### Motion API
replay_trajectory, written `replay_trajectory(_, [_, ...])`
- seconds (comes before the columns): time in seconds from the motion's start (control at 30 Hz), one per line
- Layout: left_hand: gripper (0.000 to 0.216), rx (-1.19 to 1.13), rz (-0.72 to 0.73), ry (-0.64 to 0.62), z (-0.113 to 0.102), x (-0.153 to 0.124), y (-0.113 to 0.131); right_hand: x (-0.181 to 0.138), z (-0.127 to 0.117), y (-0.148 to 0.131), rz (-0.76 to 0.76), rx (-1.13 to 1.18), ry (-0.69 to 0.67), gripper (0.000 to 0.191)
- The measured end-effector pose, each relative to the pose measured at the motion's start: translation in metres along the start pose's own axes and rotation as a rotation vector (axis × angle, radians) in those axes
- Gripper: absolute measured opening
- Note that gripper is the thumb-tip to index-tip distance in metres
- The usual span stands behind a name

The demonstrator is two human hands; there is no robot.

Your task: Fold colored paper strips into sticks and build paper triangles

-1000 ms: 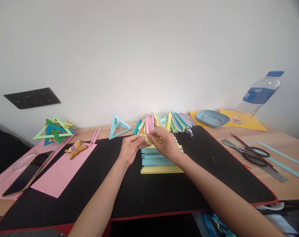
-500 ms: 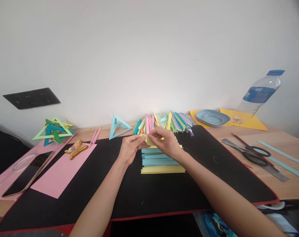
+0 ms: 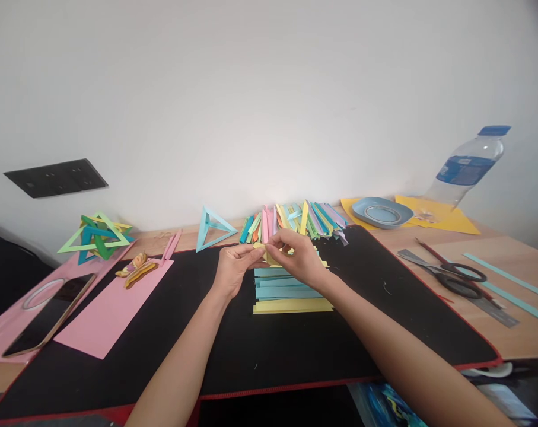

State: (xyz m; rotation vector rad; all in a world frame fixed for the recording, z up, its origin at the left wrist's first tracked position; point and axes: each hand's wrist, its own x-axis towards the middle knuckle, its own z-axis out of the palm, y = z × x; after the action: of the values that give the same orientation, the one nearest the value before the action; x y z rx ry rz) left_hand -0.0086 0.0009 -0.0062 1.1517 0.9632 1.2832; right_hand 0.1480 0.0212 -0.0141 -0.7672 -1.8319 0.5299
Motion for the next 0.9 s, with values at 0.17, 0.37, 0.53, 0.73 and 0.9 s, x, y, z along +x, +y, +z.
replay_trajectory(0.17, [0.027,-0.004,0.047,-0.014,-0.0009,-0.0008,0.0013,0.0010,-0.0021,-0.0036,0.032,-0.007,-0.007,0.014])
replay_trajectory(0.37, [0.023,0.068,0.125,0.012,-0.0022,-0.0005,-0.0008,0.0017,-0.0032,-0.0067,0.106,0.099,-0.055,0.015])
replay_trajectory(0.53, [0.039,0.131,0.177,-0.021,-0.0013,0.0003,-0.0035,0.0040,-0.0049,-0.0065,0.184,0.148,-0.008,0.016])
replay_trajectory(0.73, [0.037,0.427,0.247,-0.086,-0.0016,-0.0042,-0.0001,0.0050,-0.0074,-0.0058,0.249,0.170,-0.015,0.019])
replay_trajectory(0.9, [0.038,0.559,0.309,-0.068,-0.0001,-0.0081,0.0027,0.0050,-0.0077,-0.0073,0.221,0.158,-0.040,0.019])
